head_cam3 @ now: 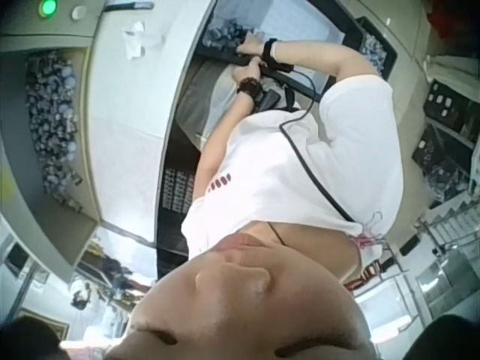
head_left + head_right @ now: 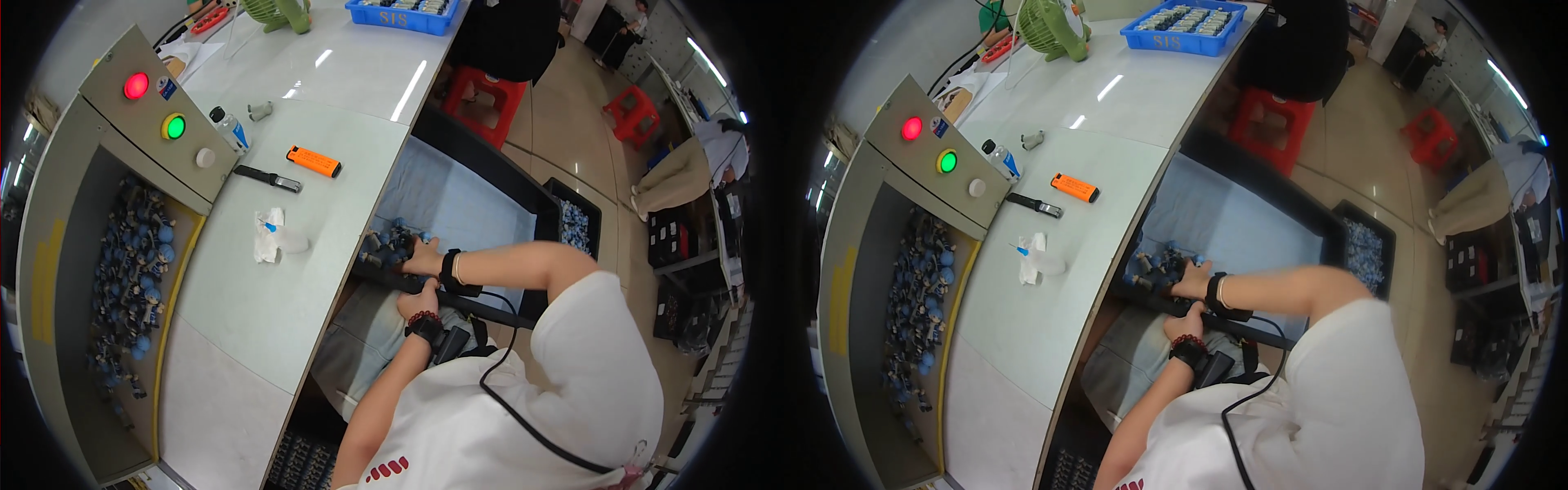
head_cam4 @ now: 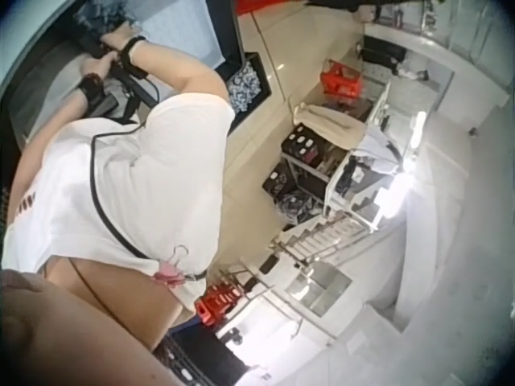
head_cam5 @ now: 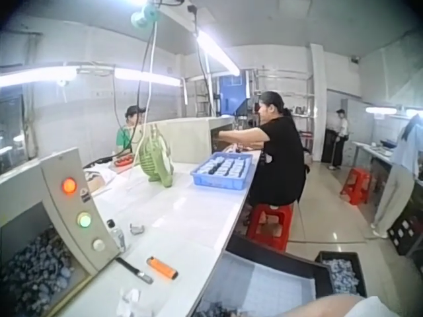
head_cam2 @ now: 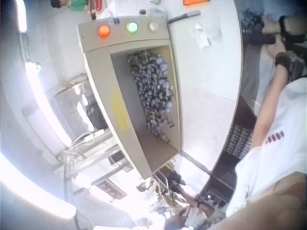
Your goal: Assembling and gluing parts of small blue and white figurines at a factory workbench.
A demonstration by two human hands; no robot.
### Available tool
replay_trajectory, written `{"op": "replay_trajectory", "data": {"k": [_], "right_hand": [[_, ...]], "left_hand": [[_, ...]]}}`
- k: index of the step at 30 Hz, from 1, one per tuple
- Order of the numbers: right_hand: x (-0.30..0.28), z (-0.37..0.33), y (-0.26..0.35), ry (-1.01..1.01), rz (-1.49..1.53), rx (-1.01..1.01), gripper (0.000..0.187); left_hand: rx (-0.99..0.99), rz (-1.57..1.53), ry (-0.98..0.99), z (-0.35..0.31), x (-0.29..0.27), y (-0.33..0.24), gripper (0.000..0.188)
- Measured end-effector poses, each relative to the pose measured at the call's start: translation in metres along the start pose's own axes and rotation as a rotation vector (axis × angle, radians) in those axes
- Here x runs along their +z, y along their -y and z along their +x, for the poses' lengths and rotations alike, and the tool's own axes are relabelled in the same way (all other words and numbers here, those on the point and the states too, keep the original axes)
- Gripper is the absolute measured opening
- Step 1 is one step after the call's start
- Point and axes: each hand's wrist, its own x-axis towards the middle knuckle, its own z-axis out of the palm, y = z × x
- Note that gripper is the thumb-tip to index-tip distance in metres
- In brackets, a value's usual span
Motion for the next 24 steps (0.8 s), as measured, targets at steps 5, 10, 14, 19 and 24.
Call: {"op": "replay_trajectory", "data": {"k": [5, 10, 14, 19, 24], "right_hand": [[-0.009, -0.007, 0.001, -0.01, 0.028, -0.18, 0.084], [-0.019, -0.016, -0.017, -0.008, 0.192, -0.239, 0.073], [-0.028, -0.009, -0.032, 0.174, 0.582, -0.281, 0.041], [-0.034, -0.014, -0.047, 0.195, 0.627, -0.261, 0.029], [-0.056, -0.016, -0.064, 0.226, 0.886, -0.128, 0.035]], "left_hand": [[-0.055, 0.072, -0.05, 0.005, 0.001, 0.003, 0.027], [-0.034, 0.003, 0.003, 0.004, 0.001, 0.005, 0.03], [-0.027, 0.038, -0.041, 0.007, 0.002, 0.015, 0.026], [-0.04, 0.087, -0.046, 0.006, 0.0, 0.012, 0.023], [-0.035, 0.088, -0.058, 0.003, 0.003, 0.003, 0.022]]}}
